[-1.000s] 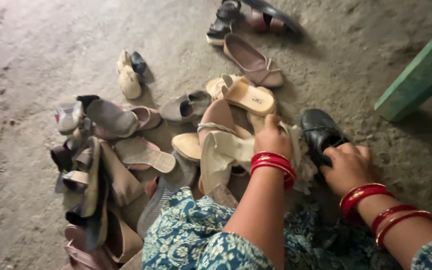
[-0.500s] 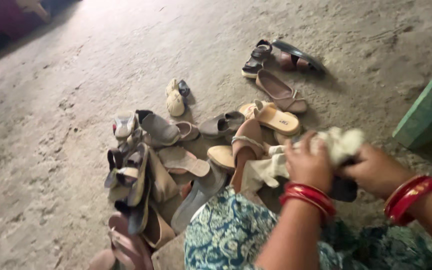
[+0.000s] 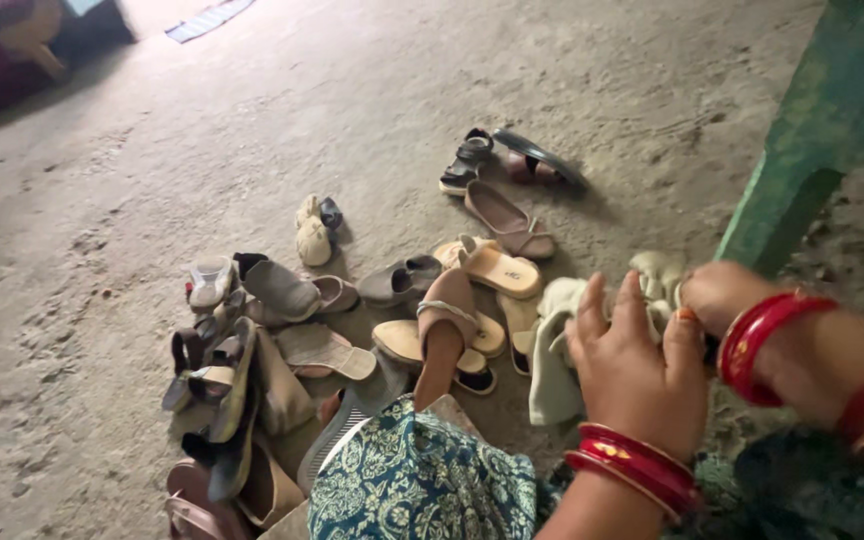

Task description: The person sits on the floor and wipes various shoes with a cloth. They clean a black shoe, a grey slipper, and a brown slipper, placing the cleaned items on a nearby table or shelf.

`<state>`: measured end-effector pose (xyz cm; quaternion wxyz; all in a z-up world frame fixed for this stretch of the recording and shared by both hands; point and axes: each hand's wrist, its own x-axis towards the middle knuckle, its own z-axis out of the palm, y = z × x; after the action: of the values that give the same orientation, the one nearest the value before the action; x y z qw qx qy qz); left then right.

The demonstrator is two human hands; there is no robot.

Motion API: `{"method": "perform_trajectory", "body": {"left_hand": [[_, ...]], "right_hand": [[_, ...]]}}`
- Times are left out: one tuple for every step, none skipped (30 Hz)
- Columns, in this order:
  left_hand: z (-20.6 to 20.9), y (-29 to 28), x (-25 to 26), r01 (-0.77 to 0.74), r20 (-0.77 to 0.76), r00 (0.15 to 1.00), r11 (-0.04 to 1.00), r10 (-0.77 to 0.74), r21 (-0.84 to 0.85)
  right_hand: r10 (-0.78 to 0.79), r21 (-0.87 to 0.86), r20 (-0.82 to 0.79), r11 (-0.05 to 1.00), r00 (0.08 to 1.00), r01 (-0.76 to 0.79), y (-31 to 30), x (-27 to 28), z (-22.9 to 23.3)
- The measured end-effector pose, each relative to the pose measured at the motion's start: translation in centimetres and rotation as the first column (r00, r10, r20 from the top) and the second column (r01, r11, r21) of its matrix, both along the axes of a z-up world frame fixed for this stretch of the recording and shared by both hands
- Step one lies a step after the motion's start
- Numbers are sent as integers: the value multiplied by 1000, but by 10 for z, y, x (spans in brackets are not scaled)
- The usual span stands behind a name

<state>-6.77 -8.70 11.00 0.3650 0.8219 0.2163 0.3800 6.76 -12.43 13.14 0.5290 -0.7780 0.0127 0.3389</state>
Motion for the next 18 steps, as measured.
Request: {"method": "perform_trajectory", "body": {"left_hand": [[2,3,2,-26,-33,999,996,23,-82],[1,10,9,-55,-68,997,985,44,-162],[-5,17,15,-79,-104,993,968,56,-240],[-14,30,20,-41,-112,994,967,13,-252],[-25,46,30,0,-112,993,964,-30,-264],[-37,61,44,4,-152,985,901,-77,-434],[-50,77,58,-3,-182,975,806,-130,-591],[-61,98,71,25,-139,981,788,-139,-615],[-71,114,82,53,-96,984,769,-148,-637],[-80,123,88,59,-102,982,775,-158,-629],[-83,128,90,66,-110,979,782,-170,-620],[-81,129,93,73,-118,976,788,-182,-611],[-74,125,94,13,-180,973,814,-144,-581],[-64,116,95,-47,-240,965,837,-103,-546],[-49,104,95,-101,-296,953,857,-63,-506],[-35,87,92,-122,-305,952,873,-32,-473],[-23,67,87,-147,-315,949,886,2,-440],[-11,53,83,-173,-322,946,897,36,-407]], "right_hand": [[-3,2,-8,1000,1000,3,3,-5,-4],[-5,2,-14,1000,1000,6,6,-7,-6],[-10,2,-20,1000,1000,10,9,-10,-9],[32,0,-4,999,999,-32,9,-11,-10],[74,-7,25,997,997,-73,9,-9,-10],[125,-15,47,992,991,-124,8,-5,-10],[251,28,85,967,964,-255,7,0,-11],[372,65,128,922,919,-382,7,5,-13],[483,94,171,860,859,-502,7,9,-17],[521,68,304,823,797,-564,7,12,-22],[546,33,429,786,719,-617,7,12,-26],[560,-10,545,749,625,-662,5,14,-28],[506,38,499,798,704,-601,4,18,-27],[446,83,448,842,775,-533,5,21,-24],[379,122,393,882,838,-456,6,25,-19],[311,105,327,926,892,-362,6,30,-13],[241,80,257,960,936,-269,4,36,-6],[164,49,189,983,968,-176,2,40,-1]]}}
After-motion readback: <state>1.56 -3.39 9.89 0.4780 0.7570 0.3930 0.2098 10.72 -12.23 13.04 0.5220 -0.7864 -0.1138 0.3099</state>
